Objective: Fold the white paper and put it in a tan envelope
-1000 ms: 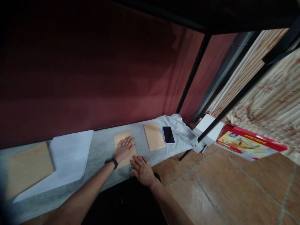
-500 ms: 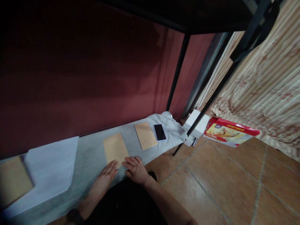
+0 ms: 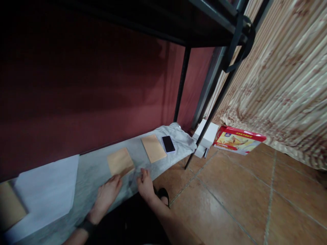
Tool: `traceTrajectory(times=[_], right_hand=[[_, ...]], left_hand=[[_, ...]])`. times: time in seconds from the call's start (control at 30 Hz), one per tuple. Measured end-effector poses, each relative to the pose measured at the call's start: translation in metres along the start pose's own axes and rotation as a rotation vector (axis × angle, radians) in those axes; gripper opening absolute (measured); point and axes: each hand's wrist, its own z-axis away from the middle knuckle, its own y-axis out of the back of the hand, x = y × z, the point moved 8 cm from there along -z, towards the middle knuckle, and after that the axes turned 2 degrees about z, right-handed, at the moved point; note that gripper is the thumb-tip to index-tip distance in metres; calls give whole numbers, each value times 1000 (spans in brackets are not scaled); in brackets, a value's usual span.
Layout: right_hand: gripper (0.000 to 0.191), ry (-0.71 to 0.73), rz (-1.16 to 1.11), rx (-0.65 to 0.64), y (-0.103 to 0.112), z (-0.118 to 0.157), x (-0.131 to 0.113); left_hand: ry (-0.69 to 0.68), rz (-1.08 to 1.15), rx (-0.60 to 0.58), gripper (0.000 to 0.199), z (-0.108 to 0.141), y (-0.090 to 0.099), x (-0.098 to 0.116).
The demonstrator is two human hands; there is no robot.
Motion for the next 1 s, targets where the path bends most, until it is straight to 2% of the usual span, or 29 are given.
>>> traceTrajectory(times=[0.07, 0.1, 0.23, 0.33, 0.4, 0.47, 0.57, 0.67, 0.77, 0.9, 1.0], right_hand=[[36, -170, -197, -36, -13, 2, 9], [35, -211, -256, -71, -22, 3, 8], [44, -194, -390, -136, -45, 2, -14], [54, -168, -545, -41, -42, 2, -34], [60, -221, -644, -19, -40, 5, -43], [61, -298, -748, -116, -46, 9, -52], [57, -315, -858, -255, -55, 14, -66], [51, -244, -829, -244, -54, 11, -69], [44, -197, -735, -207, -50, 7, -59], [35, -153, -634, -232, -46, 1, -48], [30, -167, -525, -252, -44, -1, -43]], left_hand=[[152, 136, 84, 32, 3, 14, -14], [221, 221, 135, 31, 5, 22, -22], [400, 739, 410, 26, 15, 51, -47], [502, 1253, 588, 27, 21, 66, -63], [565, 1564, 635, 33, 25, 66, -67], [633, 1781, 645, 36, 31, 59, -64], [731, 1940, 581, 36, 45, 32, -49], [817, 1983, 467, 33, 61, -1, -29], [893, 2010, 372, 26, 70, -21, -20], [977, 1980, 342, 21, 70, -21, -33], [907, 1898, 366, 24, 65, -11, -44]])
